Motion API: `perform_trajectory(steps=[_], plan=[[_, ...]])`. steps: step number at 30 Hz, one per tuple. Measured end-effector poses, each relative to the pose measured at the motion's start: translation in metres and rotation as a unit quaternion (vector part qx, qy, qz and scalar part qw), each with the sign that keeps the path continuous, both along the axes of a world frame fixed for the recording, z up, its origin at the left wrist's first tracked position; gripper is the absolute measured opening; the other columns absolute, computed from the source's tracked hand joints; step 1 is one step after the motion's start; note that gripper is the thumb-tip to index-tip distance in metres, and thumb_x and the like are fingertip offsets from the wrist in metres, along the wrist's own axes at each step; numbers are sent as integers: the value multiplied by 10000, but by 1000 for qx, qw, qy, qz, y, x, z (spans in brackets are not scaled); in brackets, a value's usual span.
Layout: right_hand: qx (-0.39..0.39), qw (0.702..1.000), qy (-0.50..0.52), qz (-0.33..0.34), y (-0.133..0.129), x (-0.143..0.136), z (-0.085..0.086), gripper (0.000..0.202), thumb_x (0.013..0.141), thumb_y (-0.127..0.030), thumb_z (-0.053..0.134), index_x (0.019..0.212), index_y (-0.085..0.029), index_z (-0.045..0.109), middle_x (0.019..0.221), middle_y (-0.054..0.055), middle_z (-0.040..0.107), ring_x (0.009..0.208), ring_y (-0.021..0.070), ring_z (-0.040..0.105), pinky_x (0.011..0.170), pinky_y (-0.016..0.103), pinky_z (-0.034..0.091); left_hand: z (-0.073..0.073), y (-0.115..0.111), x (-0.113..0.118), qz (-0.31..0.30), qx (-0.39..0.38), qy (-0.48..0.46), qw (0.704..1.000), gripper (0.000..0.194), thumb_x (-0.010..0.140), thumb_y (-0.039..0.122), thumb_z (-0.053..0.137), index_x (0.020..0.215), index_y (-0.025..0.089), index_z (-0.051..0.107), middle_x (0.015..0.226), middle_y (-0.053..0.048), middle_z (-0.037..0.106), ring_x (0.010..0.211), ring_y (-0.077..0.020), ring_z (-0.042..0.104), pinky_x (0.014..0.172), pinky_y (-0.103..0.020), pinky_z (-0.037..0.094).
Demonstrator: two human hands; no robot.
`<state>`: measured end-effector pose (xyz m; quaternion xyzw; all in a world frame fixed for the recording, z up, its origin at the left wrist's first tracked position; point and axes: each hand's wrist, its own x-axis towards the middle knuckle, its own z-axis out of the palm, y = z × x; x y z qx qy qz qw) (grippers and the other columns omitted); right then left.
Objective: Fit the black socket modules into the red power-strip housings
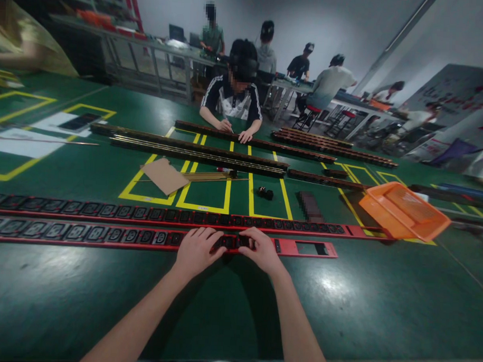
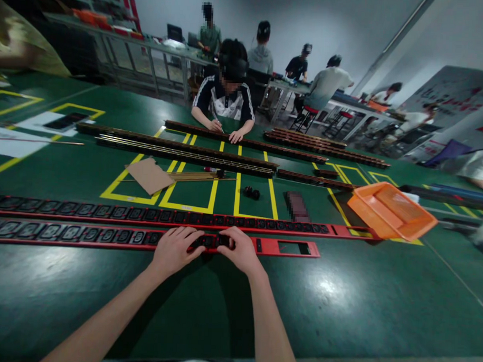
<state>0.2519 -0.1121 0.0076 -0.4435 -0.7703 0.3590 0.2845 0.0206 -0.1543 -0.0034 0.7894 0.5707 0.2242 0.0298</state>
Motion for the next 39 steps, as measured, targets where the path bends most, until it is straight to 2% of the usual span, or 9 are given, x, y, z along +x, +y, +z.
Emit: perform_trajectory(steps=[9, 15, 25, 32, 39], plan=[[12, 1000, -19, 0, -4, 0, 3, 337, 765, -145, 711, 1085, -224, 638, 941, 3, 587, 681, 119, 496, 630, 257, 417, -1, 0, 1, 3, 11, -1, 1000, 328, 893, 442, 556, 1137, 246, 655, 1020, -61, 691, 946, -236, 614, 840, -397, 432], [2, 1000, 9, 7, -3, 3, 1, 315, 772, -148, 702, 1075, -218, 653, 955, 16, 583, 701, 128, 497, 648, 272, 439, 0, 0, 0, 2, 13, -7, 1000, 316, 887, 425, 567, 1139, 254, 652, 1021, -56, 691, 943, -231, 615, 839, -393, 431], [-10, 1000, 3, 6, -3, 3, 2, 330, 779, -161, 695, 1100, -229, 659, 980, 22, 567, 748, 142, 509, 680, 288, 454, -1, 0, 0, 2, 3, 2, 1000, 319, 895, 435, 558, 1143, 254, 641, 1029, -53, 684, 954, -231, 609, 845, -393, 429], [-16, 1000, 10, 2, -2, 3, 3, 320, 766, -170, 718, 1078, -223, 667, 940, 15, 556, 711, 133, 480, 639, 273, 429, -1, 1, 0, 1, 0, 4, 1000, 322, 897, 441, 553, 1146, 255, 638, 1037, -53, 685, 961, -237, 607, 838, -398, 424], [-19, 1000, -2, 5, -1, 4, 0, 335, 771, -165, 718, 1098, -220, 671, 948, 15, 562, 724, 128, 499, 673, 279, 464, 0, 1, 1, -2, 10, -4, 1000, 314, 891, 431, 561, 1132, 249, 649, 1036, -52, 691, 955, -225, 614, 836, -391, 435]])
